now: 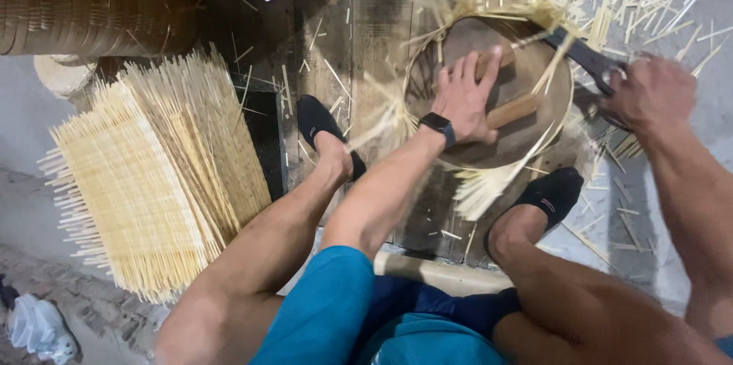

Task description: Weaving and trimming bamboo strips to assemble a circular tray using a wooden mold and scissors.

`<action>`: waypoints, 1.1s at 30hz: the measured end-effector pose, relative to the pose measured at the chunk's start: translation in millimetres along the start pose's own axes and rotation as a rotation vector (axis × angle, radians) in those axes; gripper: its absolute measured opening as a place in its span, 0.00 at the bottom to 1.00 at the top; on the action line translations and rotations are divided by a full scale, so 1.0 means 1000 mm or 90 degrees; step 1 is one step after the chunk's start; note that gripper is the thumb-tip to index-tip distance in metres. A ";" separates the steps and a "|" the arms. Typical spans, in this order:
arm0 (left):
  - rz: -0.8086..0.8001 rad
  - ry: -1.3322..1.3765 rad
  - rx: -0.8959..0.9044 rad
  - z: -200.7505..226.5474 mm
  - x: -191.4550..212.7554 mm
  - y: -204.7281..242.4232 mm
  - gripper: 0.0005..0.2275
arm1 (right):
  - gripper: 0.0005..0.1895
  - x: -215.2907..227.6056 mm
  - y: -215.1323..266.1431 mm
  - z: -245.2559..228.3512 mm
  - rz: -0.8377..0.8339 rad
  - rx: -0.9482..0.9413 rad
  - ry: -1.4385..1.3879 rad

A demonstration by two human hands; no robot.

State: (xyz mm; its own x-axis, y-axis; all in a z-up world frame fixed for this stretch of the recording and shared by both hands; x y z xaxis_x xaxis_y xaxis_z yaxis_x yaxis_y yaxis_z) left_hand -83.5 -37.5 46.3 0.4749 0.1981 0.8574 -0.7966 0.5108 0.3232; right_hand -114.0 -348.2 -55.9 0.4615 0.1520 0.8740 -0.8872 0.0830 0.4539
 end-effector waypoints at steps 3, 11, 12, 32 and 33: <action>-0.034 -0.006 -0.055 0.000 0.000 0.008 0.71 | 0.17 -0.037 0.027 0.024 0.009 0.024 -0.026; -0.064 -0.035 -0.070 0.007 -0.004 0.003 0.72 | 0.37 0.052 0.030 -0.030 -0.063 -0.024 -0.014; -0.069 -0.036 -0.072 0.008 -0.003 0.003 0.71 | 0.34 0.068 0.028 -0.037 0.062 0.005 0.033; 0.119 0.081 0.299 0.008 -0.027 0.026 0.72 | 0.24 0.019 0.003 -0.020 0.198 0.050 0.038; 0.086 0.069 0.276 0.006 -0.030 0.024 0.73 | 0.22 0.001 0.000 -0.007 0.039 0.022 -0.049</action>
State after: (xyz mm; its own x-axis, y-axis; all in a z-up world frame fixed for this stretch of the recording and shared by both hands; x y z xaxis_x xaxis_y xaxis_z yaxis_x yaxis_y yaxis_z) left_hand -119.2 -35.6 30.7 0.3739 0.3375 0.8639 -0.9259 0.0821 0.3687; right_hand -114.0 -341.1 -56.5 0.4062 0.0803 0.9102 -0.9137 0.0416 0.4041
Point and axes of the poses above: each hand's wrist, its own y-axis away from the middle knuckle, its own x-axis out of the back of the hand, z = x × y, the point moved 7 cm from there along -y, towards the middle knuckle, and after that the axes turned 6 degrees about -z, right-handed, at the moved point
